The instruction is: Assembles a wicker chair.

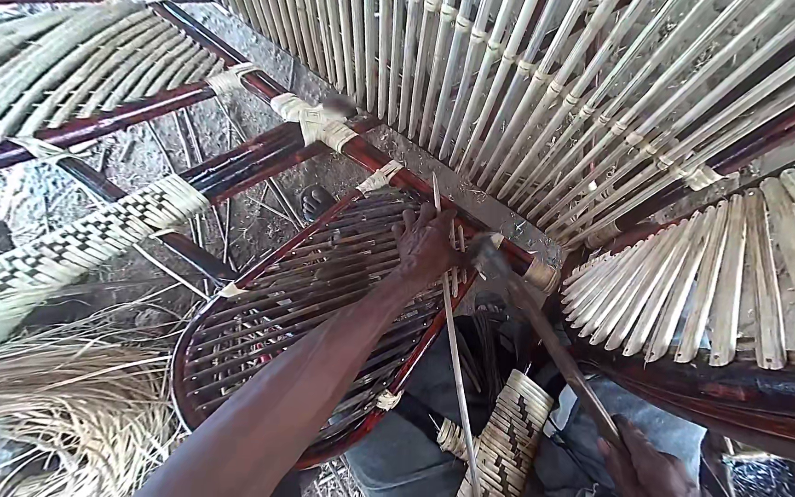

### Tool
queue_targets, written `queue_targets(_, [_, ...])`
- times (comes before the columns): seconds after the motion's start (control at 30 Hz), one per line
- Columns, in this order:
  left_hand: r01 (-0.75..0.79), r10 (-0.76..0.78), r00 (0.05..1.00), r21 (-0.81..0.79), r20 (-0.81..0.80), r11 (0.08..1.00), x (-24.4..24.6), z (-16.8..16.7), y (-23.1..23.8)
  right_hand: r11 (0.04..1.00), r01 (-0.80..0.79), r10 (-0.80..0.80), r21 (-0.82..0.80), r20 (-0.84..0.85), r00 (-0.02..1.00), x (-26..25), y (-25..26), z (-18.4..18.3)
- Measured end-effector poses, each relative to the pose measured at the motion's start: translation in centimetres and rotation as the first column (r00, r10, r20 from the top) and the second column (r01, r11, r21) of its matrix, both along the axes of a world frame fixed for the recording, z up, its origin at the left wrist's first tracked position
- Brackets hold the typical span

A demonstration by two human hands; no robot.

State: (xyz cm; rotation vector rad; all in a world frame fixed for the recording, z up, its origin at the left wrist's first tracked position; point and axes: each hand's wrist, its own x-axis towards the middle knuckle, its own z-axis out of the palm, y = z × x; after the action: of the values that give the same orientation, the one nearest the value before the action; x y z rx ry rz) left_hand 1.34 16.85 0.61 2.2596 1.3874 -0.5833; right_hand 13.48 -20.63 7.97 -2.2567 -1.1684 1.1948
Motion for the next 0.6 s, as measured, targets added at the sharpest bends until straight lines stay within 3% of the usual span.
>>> queue_targets(0.17, [-0.011,0.011,1.0,-0.011,-0.006,1.0,0.3,0.6,-0.1,0.985,0.061,-0.063,0.16,0.012,0.998,0.3,-1.0,0.5])
queue_targets(0.23, [-0.01,0.01,1.0,-0.012,0.001,1.0,0.2,0.3,0.1,0.996,0.02,-0.025,0.09,0.052,0.998,-0.1,-0.7,-0.1])
queue_targets(0.3, [-0.011,0.011,1.0,-0.006,0.005,1.0,0.1,0.0,0.1,0.993,-0.038,0.036,-0.116,-0.017,0.999,0.1,0.1,-0.3])
queue_targets(0.37, [-0.008,0.009,1.0,0.004,-0.01,1.0,0.2,0.0,0.1,0.986,-0.051,0.042,-0.159,-0.061,0.997,0.7,0.6,0.2])
queue_targets(0.53, [-0.017,0.017,1.0,-0.012,0.006,1.0,0.2,0.3,0.0,0.981,0.07,-0.073,0.181,0.009,0.997,0.6,-0.4,1.5])
queue_targets(0.6, [-0.015,0.015,1.0,-0.004,0.012,1.0,0.1,0.0,0.2,0.983,0.058,-0.067,0.177,0.043,0.997,0.1,-0.7,0.4])
